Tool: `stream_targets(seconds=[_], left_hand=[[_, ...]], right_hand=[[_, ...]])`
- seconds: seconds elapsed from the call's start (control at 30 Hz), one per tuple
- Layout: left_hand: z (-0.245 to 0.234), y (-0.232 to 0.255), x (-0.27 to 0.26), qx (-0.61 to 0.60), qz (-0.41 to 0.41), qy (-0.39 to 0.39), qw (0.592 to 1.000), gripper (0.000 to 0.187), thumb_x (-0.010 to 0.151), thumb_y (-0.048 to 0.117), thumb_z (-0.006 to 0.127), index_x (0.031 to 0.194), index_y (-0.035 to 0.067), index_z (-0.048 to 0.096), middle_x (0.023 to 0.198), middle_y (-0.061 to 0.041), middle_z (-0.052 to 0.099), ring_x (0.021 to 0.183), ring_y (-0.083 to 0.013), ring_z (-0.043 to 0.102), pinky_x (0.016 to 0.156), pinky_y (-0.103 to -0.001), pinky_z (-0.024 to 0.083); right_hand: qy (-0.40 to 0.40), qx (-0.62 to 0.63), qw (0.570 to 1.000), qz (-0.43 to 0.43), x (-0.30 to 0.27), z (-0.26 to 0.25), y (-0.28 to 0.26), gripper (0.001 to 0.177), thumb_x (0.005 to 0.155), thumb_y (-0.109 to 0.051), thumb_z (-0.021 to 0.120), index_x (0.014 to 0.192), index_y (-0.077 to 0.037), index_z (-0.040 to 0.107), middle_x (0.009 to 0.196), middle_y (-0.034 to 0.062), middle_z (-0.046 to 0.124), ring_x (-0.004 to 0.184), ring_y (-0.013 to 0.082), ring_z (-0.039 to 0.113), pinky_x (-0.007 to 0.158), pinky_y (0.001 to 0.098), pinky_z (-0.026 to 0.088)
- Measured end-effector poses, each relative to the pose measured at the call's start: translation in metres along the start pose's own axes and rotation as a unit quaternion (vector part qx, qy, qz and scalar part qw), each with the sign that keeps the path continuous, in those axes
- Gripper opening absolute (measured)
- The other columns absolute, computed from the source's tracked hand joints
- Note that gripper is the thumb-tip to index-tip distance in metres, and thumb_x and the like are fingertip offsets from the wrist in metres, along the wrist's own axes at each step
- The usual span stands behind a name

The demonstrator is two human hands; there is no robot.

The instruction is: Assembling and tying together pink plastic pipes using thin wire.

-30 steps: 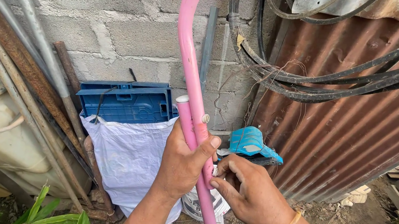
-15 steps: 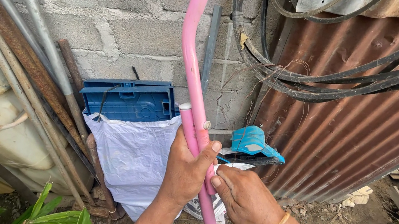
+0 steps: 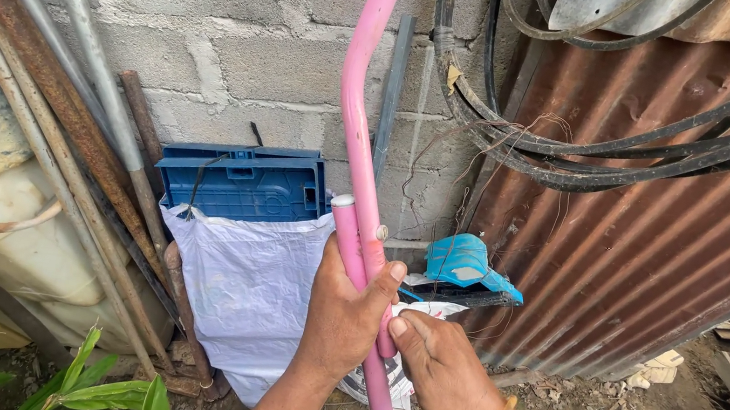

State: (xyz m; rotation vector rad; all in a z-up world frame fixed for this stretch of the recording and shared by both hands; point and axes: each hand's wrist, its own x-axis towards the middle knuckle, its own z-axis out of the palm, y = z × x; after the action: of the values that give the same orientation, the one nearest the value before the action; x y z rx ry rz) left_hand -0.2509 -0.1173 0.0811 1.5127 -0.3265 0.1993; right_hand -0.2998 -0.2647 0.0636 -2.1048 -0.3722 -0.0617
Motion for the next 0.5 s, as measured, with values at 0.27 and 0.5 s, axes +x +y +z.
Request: stream_targets(seconds=[0.27,0.5], left_hand=[[0.000,0.015,-0.013,-0.009,-0.048,-0.005,0.999,0.043,0.088,0.015,0.072,0.123,0.002,0.050,0.087,-0.007,0.061,0.066,-0.0118,0.064,0.056,-0.028,0.056],[0.011,0.028,-0.021,0.033,-0.132,0.007,0.991,0.031,0.090,0.015,0.072,0.109,0.000,0.053,0.069,-0.010,0.063,0.052,-0.0156,0.064,0.043,-0.029,0.052]], right_hand=[[-0.067,0.001,0.995,0.075,0.017,-0.039,-0.006,0.051,0.103,-0.044,0.043,0.081,-0.002,0.059,0.064,0.0111,0.054,0.061,0.0217,0.053,0.061,0.0397,0.050],[-0.051,-0.136,0.984,-0.107,0.032,-0.071,-0.060,0.041,0.104,-0.038,0.047,0.091,-0.002,0.057,0.076,0.0188,0.059,0.075,0.0381,0.061,0.069,0.0463,0.047]])
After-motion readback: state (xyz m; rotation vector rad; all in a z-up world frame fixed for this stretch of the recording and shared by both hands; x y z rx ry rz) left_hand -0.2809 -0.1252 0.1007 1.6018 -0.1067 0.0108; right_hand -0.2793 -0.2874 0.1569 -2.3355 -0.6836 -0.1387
